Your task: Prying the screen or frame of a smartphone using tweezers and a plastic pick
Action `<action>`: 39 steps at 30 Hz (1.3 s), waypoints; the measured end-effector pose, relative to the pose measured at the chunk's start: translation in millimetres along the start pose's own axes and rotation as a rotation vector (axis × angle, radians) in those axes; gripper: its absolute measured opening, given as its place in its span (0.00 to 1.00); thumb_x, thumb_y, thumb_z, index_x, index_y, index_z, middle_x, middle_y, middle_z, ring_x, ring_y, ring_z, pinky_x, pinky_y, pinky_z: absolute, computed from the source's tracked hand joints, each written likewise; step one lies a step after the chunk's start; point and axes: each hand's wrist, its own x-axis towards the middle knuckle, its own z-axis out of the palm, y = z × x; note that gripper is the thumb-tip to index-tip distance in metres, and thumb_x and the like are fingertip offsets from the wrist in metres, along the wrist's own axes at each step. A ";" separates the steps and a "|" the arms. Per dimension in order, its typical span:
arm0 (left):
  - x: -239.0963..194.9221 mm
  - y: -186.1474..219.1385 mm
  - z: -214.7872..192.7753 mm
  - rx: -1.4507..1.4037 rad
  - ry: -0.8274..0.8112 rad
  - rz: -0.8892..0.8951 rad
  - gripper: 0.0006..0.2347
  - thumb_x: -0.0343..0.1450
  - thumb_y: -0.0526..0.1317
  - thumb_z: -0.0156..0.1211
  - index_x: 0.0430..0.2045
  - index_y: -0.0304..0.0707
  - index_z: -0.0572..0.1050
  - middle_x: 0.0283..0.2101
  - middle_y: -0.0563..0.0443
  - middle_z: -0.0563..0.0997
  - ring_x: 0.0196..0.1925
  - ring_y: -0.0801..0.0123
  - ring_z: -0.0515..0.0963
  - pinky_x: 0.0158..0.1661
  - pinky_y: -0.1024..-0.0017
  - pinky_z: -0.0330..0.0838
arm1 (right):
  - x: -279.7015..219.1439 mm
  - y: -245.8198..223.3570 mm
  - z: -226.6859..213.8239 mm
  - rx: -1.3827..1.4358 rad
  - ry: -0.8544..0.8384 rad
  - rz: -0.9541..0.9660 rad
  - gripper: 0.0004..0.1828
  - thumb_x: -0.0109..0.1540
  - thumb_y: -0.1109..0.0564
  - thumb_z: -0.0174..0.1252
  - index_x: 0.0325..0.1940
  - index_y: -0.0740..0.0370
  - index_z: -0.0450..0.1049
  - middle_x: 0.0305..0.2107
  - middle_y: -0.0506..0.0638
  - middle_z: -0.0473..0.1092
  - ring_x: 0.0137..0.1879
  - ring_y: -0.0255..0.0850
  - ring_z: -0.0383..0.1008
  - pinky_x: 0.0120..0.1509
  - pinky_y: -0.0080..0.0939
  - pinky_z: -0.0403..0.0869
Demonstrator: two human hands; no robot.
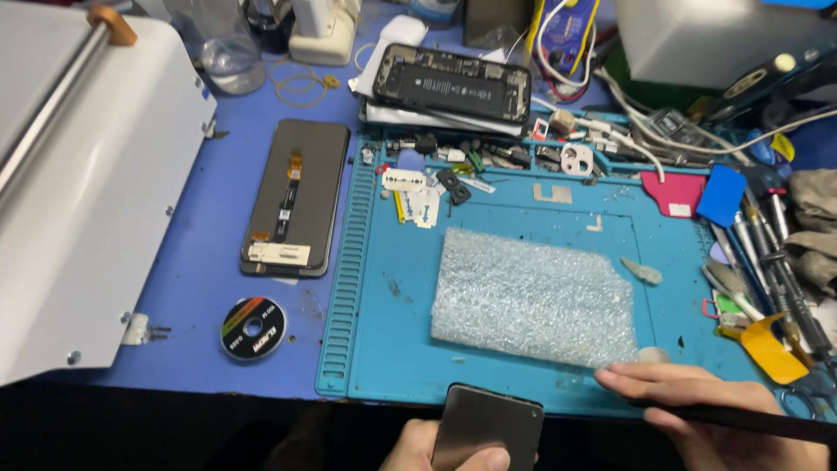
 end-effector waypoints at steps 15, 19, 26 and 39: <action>27.3 -37.6 -23.7 0.043 -0.257 0.442 0.12 0.75 0.40 0.56 0.46 0.31 0.80 0.43 0.46 0.88 0.44 0.68 0.88 0.49 0.72 0.85 | -8.1 -35.0 24.1 -0.694 -0.265 -0.373 0.20 0.70 0.43 0.37 0.56 0.47 0.71 0.68 0.32 0.66 0.81 0.34 0.56 0.84 0.42 0.54; 30.5 -39.3 -25.2 0.020 -0.251 0.381 0.12 0.75 0.41 0.56 0.41 0.31 0.82 0.38 0.48 0.87 0.37 0.70 0.86 0.40 0.75 0.84 | -29.9 -17.4 13.0 -0.546 -0.293 -0.098 0.30 0.68 0.51 0.34 0.74 0.50 0.63 0.81 0.44 0.48 0.84 0.24 0.38 0.85 0.32 0.41; 21.3 -20.6 -25.2 0.128 -0.233 0.218 0.15 0.74 0.45 0.52 0.38 0.35 0.84 0.33 0.50 0.88 0.34 0.75 0.85 0.36 0.77 0.80 | -66.2 3.4 77.2 0.005 0.403 0.297 0.08 0.84 0.64 0.38 0.55 0.56 0.63 0.55 0.50 0.67 0.53 0.33 0.70 0.61 0.28 0.68; 31.4 -31.2 -32.8 0.131 -0.324 0.366 0.17 0.77 0.46 0.48 0.41 0.32 0.82 0.35 0.47 0.87 0.38 0.71 0.85 0.41 0.75 0.82 | 12.5 -68.9 72.4 -0.118 0.024 0.252 0.15 0.69 0.60 0.46 0.45 0.68 0.79 0.48 0.58 0.71 0.50 0.41 0.74 0.60 0.35 0.70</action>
